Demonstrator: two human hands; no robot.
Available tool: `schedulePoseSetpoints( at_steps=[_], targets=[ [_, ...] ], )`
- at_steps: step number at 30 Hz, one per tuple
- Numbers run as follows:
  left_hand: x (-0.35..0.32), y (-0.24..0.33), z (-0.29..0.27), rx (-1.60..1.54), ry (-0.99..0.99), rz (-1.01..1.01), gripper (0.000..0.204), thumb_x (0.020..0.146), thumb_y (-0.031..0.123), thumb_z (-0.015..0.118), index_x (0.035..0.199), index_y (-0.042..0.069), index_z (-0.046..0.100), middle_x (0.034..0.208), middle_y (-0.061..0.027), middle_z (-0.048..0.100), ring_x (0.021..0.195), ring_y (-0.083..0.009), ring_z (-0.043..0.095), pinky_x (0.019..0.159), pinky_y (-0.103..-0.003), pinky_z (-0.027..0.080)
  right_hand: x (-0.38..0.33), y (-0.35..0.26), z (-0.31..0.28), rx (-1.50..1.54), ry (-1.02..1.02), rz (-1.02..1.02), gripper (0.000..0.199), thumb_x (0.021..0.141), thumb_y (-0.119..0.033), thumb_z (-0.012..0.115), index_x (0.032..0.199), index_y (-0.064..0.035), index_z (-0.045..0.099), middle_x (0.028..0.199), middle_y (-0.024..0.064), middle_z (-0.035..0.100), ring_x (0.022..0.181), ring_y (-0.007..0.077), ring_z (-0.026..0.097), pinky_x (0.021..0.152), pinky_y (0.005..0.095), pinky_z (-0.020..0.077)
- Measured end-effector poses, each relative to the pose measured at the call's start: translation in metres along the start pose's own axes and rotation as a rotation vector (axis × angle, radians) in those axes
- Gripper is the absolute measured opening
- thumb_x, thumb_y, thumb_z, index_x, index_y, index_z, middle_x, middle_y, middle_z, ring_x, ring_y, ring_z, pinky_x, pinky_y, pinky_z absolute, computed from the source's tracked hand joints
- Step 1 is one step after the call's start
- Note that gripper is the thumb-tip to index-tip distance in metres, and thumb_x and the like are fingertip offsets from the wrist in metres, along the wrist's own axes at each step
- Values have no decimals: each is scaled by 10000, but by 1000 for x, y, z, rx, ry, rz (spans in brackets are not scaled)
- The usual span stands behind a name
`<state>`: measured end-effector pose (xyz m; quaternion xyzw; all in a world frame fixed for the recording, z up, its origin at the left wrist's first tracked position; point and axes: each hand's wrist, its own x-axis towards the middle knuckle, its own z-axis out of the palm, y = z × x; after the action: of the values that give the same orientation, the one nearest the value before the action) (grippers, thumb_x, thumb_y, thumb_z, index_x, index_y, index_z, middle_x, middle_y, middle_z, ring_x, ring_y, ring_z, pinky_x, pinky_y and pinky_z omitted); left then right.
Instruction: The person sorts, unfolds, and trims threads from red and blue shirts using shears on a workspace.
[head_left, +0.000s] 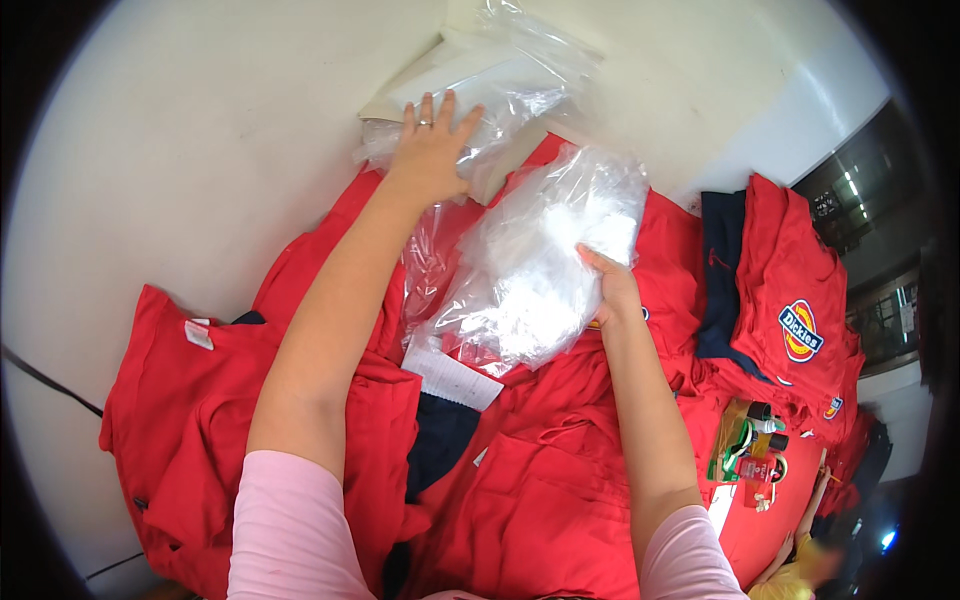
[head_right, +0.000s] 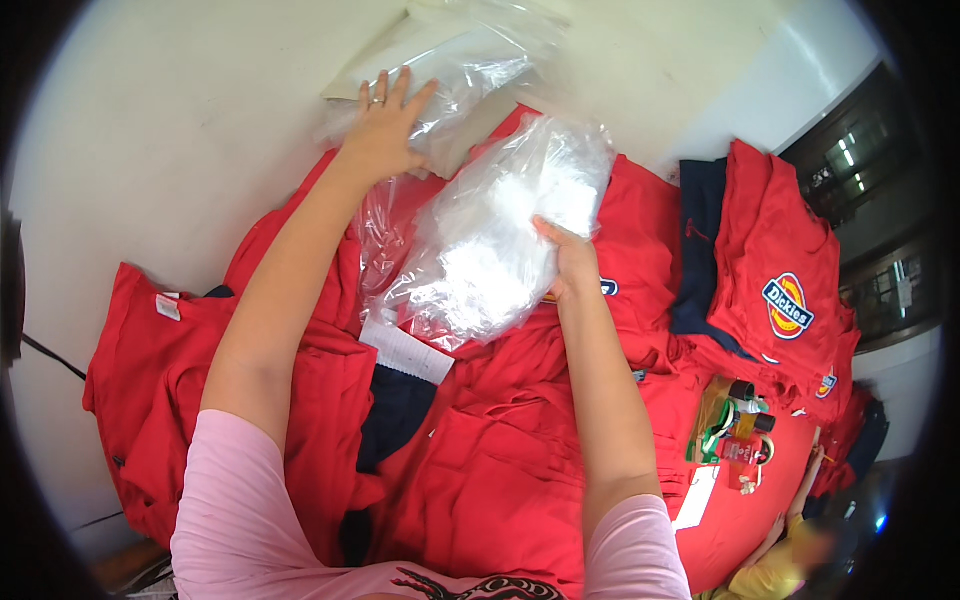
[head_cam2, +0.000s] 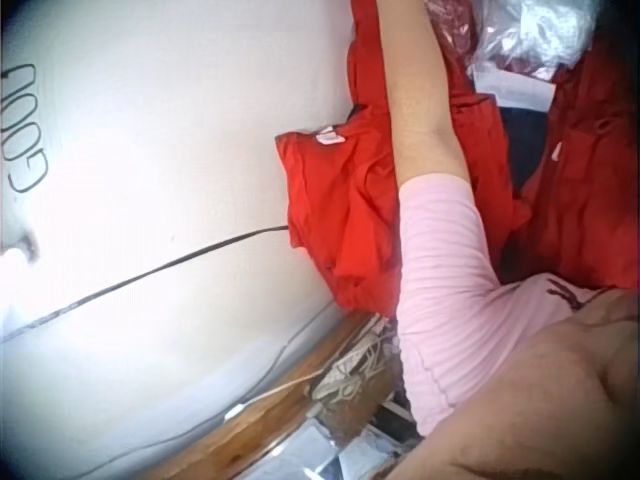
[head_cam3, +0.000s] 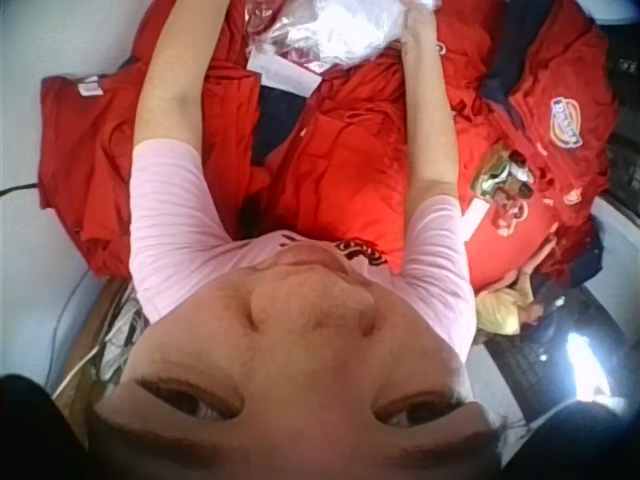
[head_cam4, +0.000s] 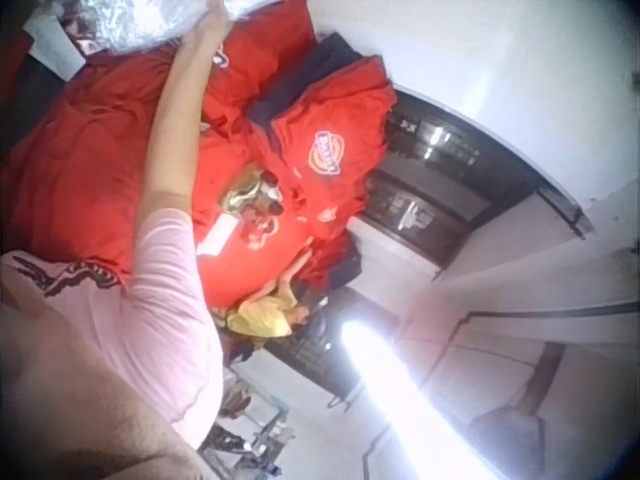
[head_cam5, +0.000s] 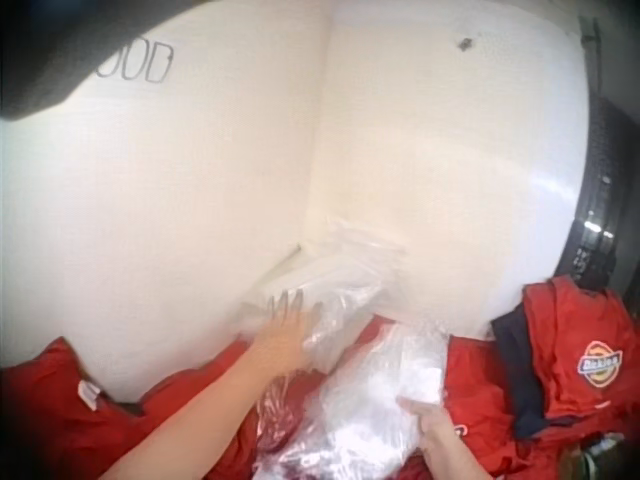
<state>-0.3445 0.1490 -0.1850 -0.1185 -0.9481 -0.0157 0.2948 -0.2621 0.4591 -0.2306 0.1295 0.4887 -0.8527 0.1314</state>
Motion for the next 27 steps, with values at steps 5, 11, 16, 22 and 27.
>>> schedulePoseSetpoints(
  at_steps=[5, 11, 16, 22, 27],
  targets=[
    [17, -21, 16, -8, -135, 35, 959, 783, 456, 839, 1599, 249, 380, 1642, -194, 365, 1459, -425, 423, 1184, -536, 389, 11, 24, -31, -187, 59, -62, 445, 919, -78, 741, 1296, 109, 595, 1204, 209, 692, 1046, 330, 710, 920, 464, 598],
    [38, -55, 8, -39, -194, 54, 689, 944, 546, 656, 1530, 225, 489, 1327, -198, 649, 1213, -390, 635, 990, -471, 539, 10, 21, -12, -100, 27, 31, 412, 889, -14, 757, 1255, 120, 622, 1166, 198, 703, 999, 320, 717, 865, 440, 610],
    [63, -61, 2, -214, -7, -172, 570, 985, 543, 600, 1422, 177, 610, 836, -198, 735, 818, -351, 729, 806, -474, 550, 2, 11, 4, -64, 42, 91, 406, 888, -33, 764, 1247, 98, 628, 1154, 185, 707, 996, 319, 719, 862, 437, 611],
    [91, -102, 1, -430, 52, -456, 873, 863, 690, 665, 1534, 158, 494, 1346, -258, 649, 1262, -414, 614, 1049, -550, 488, 5, -13, 34, -158, -169, -78, 343, 891, -97, 778, 1180, 61, 683, 1092, 142, 728, 919, 231, 728, 825, 378, 608],
    [78, -63, -42, -833, 43, -590, 700, 923, 550, 678, 1193, -95, 696, 1191, -316, 705, 1142, -416, 690, 1025, -490, 501, 30, -52, 83, -272, -252, -190, 324, 915, -73, 723, 1197, 78, 673, 1091, 171, 715, 978, 238, 720, 792, 390, 613]
  ],
)
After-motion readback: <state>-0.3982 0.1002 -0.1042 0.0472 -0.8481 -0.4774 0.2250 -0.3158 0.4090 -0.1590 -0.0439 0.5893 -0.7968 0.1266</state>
